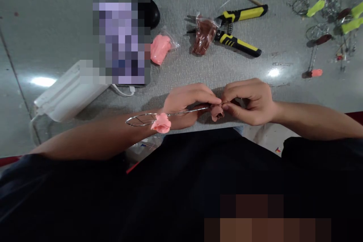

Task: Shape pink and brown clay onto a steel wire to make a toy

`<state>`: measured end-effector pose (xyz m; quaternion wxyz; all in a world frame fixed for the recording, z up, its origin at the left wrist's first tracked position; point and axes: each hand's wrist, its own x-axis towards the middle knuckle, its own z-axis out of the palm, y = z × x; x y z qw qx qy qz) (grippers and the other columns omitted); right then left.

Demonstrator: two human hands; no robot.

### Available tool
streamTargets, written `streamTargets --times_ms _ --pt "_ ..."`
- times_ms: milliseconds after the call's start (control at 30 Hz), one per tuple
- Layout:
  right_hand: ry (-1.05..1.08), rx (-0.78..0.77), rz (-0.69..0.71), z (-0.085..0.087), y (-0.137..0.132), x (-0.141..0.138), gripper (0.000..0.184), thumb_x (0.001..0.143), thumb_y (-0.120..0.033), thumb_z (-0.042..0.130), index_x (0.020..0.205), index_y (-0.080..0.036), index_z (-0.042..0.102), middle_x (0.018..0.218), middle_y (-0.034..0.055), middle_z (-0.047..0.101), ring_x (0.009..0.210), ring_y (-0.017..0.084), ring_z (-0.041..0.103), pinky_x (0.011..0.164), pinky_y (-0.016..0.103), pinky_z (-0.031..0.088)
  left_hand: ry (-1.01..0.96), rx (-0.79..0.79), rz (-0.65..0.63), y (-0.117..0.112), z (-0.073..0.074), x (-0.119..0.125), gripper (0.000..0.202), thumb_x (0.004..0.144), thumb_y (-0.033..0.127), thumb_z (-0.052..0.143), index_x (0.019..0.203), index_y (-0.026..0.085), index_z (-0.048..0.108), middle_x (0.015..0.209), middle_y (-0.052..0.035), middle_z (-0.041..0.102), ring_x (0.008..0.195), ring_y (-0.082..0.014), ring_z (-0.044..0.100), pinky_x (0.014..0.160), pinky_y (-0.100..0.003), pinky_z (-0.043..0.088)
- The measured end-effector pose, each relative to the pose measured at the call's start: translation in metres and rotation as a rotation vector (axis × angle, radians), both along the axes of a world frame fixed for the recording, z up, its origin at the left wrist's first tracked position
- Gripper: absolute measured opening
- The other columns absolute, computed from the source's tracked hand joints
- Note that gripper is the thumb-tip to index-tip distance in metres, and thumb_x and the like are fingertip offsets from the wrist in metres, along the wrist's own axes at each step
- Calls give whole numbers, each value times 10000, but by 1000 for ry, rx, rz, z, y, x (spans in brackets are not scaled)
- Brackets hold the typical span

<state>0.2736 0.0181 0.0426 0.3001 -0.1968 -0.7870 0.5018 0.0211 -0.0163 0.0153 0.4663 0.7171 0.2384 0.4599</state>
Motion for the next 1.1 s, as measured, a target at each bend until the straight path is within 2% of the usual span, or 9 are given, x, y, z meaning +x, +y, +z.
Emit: streamTargets --times_ms 200,467,600,733,900,1000,1100 --pt "3 -65 -16 0 -1 -1 155 1082 -209 702 934 -187 743 812 3 757 667 75 654 605 195 488 49 32 71 -2 -2 -1 156 1097 216 733 1182 289 842 1040 -27 871 864 -120 845 779 -208 650" --pt "-9 -161 -33 -4 -3 0 177 1090 -258 718 926 -195 743 825 13 765 655 92 657 570 231 474 105 71 123 -1 1 1 219 1047 121 746 1162 287 832 1024 -23 872 901 -152 853 790 -242 656" --pt "-16 -175 -54 -4 -1 0 182 1095 -292 718 941 -201 751 842 19 772 681 106 668 599 246 503 76 62 127 2 0 3 173 1073 210 759 1216 285 821 1003 -21 873 931 -157 847 828 -276 672" --pt "-26 -212 -73 -5 -2 0 189 1089 -283 721 918 -205 752 810 14 755 670 106 656 590 251 484 118 38 124 4 -3 3 111 1097 285 744 1165 283 832 1023 -34 882 914 -161 844 825 -290 677" --pt "19 -355 -64 -8 -5 -4 234 1083 -299 737 882 -180 723 753 12 734 607 89 600 541 230 430 86 -4 133 1 -5 3 110 1089 269 750 1141 262 847 1006 -46 888 890 -159 853 808 -266 667" --pt "53 -470 -58 -11 -6 -6 274 1085 -338 744 870 -171 708 794 36 764 678 105 662 597 230 489 101 13 148 1 -7 3 99 1074 224 766 1132 236 845 987 -48 879 853 -135 839 743 -217 629" --pt "31 -566 -79 -13 -6 -8 307 1044 -392 808 856 -176 698 787 26 742 717 122 666 639 251 508 124 5 141 4 -7 3 104 1087 282 764 1130 234 845 952 -50 873 839 -145 833 741 -237 631"
